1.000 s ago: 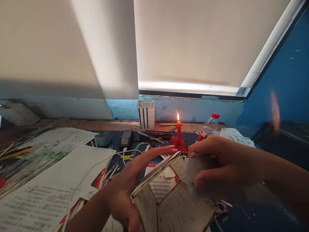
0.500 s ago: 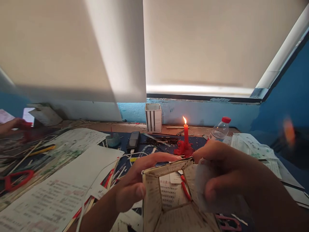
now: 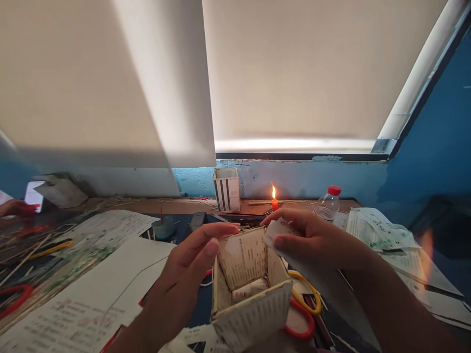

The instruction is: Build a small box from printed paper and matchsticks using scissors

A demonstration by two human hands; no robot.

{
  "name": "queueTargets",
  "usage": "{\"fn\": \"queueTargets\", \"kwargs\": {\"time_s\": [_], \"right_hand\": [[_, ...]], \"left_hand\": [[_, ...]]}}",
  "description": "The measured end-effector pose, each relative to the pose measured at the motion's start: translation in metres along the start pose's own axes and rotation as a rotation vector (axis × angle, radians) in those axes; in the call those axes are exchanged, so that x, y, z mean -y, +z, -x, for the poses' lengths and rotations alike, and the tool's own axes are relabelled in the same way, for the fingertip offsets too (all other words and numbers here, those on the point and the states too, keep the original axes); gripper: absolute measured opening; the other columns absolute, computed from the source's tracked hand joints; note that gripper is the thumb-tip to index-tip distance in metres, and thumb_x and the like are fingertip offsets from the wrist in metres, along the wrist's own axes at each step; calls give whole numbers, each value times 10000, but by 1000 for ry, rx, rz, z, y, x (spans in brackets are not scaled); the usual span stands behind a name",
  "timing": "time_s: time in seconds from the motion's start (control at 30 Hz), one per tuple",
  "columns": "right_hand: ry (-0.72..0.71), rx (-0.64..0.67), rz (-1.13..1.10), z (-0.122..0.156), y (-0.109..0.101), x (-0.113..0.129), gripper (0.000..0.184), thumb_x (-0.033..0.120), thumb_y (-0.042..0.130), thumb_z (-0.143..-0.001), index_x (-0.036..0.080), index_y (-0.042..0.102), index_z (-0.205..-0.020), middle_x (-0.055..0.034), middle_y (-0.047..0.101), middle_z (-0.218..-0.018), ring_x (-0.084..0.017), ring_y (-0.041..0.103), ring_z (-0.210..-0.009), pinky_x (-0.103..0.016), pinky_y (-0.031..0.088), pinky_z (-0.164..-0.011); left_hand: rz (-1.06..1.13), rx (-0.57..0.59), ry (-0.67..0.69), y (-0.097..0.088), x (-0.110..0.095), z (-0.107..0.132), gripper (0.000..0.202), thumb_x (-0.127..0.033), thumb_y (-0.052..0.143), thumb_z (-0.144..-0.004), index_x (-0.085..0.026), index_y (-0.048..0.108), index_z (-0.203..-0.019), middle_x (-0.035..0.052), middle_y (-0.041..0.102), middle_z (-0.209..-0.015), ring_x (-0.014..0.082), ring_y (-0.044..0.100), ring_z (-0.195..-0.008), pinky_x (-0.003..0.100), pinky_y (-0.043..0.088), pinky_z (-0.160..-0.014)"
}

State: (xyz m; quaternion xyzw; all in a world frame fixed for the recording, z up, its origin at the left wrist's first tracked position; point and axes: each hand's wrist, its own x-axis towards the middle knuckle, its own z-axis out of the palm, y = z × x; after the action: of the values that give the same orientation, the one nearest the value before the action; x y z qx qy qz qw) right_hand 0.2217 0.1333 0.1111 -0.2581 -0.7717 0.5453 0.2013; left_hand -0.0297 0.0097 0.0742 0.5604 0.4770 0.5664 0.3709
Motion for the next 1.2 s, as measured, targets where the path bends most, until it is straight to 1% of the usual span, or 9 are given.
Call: {"fn": "queueTargets", "kwargs": {"time_s": [0.13,0.27,0.53,0.63,0.77,0.87,0.97,1.1,1.2], "right_hand": [[-33,-5,21,1,5,8,421,509,749,-933,220,693,-1233,-63,758,-1084,-221,704,-973,-301,540,-793],[-46,-52,114,10,10,15,375,517,746,-929,213,721,-1147,-60,752,-1050,-234,695,-944,-310,534,-778],[-27,-65,142,29,9,24,253,384,773,-901,223,724,-1089,-29,718,-900,-202,643,-786,-265,487,-630],[-30,-104,184,30,8,22,240,412,756,-913,200,723,-1019,-31,699,-879,-198,619,-786,-263,478,-633],[-15,-108,195,32,8,21,274,444,759,-913,197,719,-1024,-26,684,-852,-193,608,-769,-260,478,-625],[-28,-83,223,35,7,26,320,444,760,-920,213,703,-1134,-36,701,-943,-209,638,-845,-274,505,-686],[-59,-145,226,37,5,29,366,485,697,-972,219,643,-1217,-35,675,-977,-189,628,-841,-272,510,-694],[-55,-262,179,36,0,29,331,547,567,-1035,218,605,-1048,20,572,-779,-135,532,-651,-229,426,-529],[-58,-346,197,39,-2,31,296,515,562,-1044,231,595,-967,27,555,-760,-128,497,-628,-224,385,-500]], "left_hand": [[-376,77,90,-2,-28,1,688,-684,644,-865,-338,561,-1454,69,579,-1517,350,558,-1370,424,567,-1017],[-749,123,226,11,-49,9,940,-612,881,-648,-297,570,-1478,149,579,-1509,452,573,-1335,573,577,-994],[-838,122,390,36,-60,15,809,-494,902,-674,-304,612,-1405,108,649,-1432,416,572,-1344,651,453,-1139],[-988,115,545,32,-46,18,551,-409,820,-762,-287,655,-1273,100,655,-1427,409,593,-1321,685,437,-1132],[-1065,69,818,30,-27,20,333,-245,646,-785,-232,640,-1118,62,783,-1060,322,733,-1042,648,449,-1123],[-1100,63,781,31,-32,19,230,-178,593,-767,-225,644,-987,42,762,-900,286,739,-878,678,468,-1070],[-1119,38,667,30,-45,15,165,-159,577,-810,-241,654,-931,47,747,-943,293,719,-923,739,448,-1044],[-1074,48,606,31,-48,13,138,-185,547,-904,-238,673,-921,72,721,-1031,298,686,-1029,757,431,-1051],[-1003,23,598,36,-42,14,138,-185,552,-935,-233,664,-870,61,704,-1059,272,672,-1089,710,432,-1091]]}}
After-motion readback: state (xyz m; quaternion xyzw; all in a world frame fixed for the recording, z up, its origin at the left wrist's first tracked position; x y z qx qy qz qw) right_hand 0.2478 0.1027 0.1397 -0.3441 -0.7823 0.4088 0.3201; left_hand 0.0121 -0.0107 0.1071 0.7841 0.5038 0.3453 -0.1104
